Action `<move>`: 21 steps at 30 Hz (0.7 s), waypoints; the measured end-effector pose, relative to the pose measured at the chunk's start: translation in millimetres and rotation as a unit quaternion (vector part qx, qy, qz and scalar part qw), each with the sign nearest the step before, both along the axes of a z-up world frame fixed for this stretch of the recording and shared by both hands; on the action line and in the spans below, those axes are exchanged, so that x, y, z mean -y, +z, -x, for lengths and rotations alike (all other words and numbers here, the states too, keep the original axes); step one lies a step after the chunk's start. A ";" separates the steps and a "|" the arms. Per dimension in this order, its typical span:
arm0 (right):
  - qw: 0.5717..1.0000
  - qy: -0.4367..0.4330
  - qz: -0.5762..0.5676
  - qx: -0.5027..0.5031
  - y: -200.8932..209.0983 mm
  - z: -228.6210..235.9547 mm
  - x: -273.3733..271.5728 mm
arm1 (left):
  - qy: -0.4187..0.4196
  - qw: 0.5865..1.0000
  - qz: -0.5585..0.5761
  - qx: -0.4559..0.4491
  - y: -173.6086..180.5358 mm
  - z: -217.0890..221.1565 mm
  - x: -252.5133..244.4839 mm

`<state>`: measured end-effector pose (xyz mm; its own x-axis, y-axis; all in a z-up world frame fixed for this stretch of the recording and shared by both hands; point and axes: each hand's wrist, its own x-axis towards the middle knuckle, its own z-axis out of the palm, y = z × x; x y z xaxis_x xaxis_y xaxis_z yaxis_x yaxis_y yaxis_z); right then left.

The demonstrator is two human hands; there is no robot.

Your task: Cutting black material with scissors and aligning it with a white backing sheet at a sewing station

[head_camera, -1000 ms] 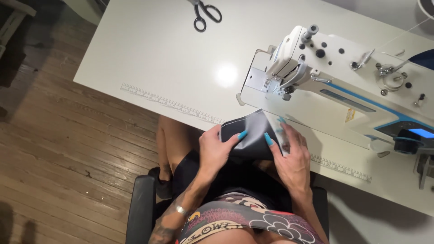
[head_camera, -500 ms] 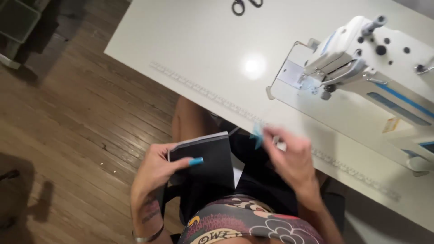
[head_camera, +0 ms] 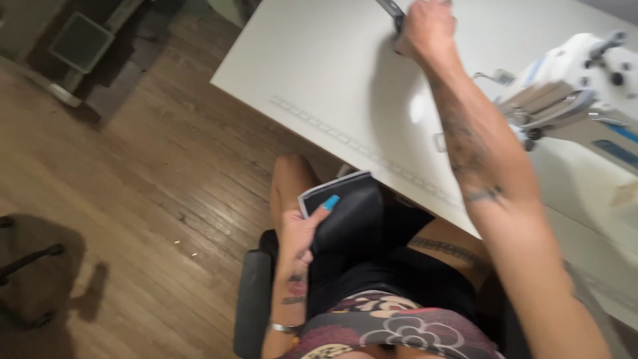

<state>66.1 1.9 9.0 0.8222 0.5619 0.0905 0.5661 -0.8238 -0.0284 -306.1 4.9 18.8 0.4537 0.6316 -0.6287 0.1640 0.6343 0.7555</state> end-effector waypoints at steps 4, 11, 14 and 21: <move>0.994 0.003 0.102 -0.045 10.2 46.8 13.4 | -0.032 0.998 0.056 0.022 -18.0 6.3 5.9; 0.946 0.064 0.081 -0.307 84.9 121.7 48.4 | -0.007 0.990 -0.117 -0.082 -26.7 21.8 16.9; 0.833 0.042 -0.140 -0.534 91.4 142.1 83.2 | 0.023 0.992 -0.106 -0.063 -25.5 26.5 26.1; 0.781 -0.017 -0.316 -0.539 51.9 215.1 189.5 | 0.052 0.982 -0.160 -0.087 -26.9 23.5 36.6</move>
